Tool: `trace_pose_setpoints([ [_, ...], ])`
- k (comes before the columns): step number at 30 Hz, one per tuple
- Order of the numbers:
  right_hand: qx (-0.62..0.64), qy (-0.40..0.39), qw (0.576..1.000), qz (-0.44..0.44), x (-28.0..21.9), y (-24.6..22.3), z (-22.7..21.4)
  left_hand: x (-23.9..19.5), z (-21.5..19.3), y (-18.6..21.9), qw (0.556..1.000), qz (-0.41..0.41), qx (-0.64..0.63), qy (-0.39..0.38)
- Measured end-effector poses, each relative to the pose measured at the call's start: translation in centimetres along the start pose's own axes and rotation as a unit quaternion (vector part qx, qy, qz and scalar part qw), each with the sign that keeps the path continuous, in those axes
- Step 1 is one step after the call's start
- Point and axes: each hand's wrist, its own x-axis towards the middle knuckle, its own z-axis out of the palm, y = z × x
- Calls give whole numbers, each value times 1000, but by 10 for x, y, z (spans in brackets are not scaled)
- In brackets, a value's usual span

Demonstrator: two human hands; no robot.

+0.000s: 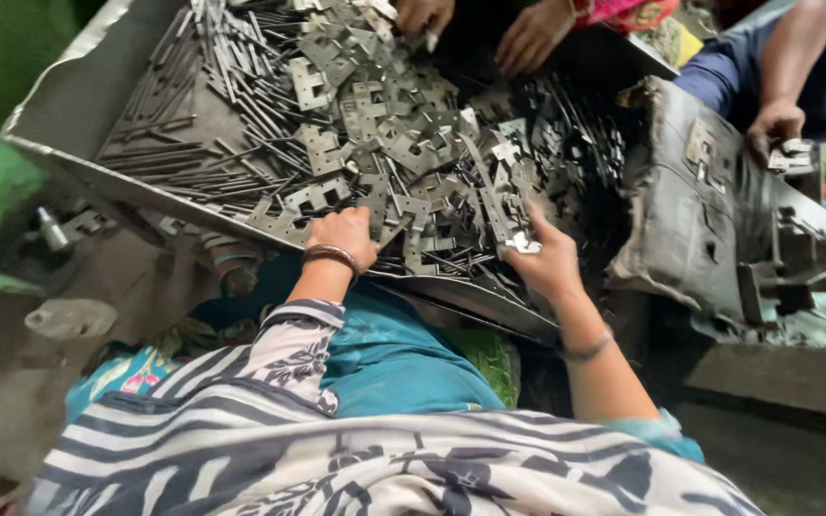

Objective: The person sorts through a bin of metal hinge components and thin metal rods, picking up specific pieces and handing them to a co-worker or placing them into a machine at the side.

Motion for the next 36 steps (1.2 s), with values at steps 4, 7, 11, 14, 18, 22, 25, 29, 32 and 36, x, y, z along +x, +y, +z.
trace_pose_setpoints([
  [4, 99, -96, 990, 2, 69, -73, 66, -1, 2, -1, 1000, 25, 5, 8],
  [7, 138, -136, 980, -51, 84, -97, 57, -3, -3, -1, 1000, 12, -14, -9],
  [11, -63, -164, 973, -148, 71, -62, 16, -7, -11, 2, 998, -15, -43, -35],
  [14, -79, -140, 984, -81, 30, -3, -16, -7, -11, 1, 999, 7, -32, -17],
  [18, -32, -69, 997, -5, -23, 86, -36, -2, -2, -4, 998, 28, -49, -2],
  [22, -67, 20, 998, -5, -39, 142, -35, 1, 4, -5, 985, 81, -130, 76],
  [25, -66, 34, 997, -21, -24, 149, -23, 6, 15, 7, 970, 112, -171, 133],
  [29, -110, -5, 991, -70, 30, 137, -7, 30, 31, 26, 952, 199, -103, 211],
  [32, -139, -61, 982, -110, 73, 123, 3, 44, 38, 41, 971, 175, -8, 166],
  [36, -204, -192, 955, -99, 104, 94, 28, 49, 34, 62, 972, 158, 85, 150],
])
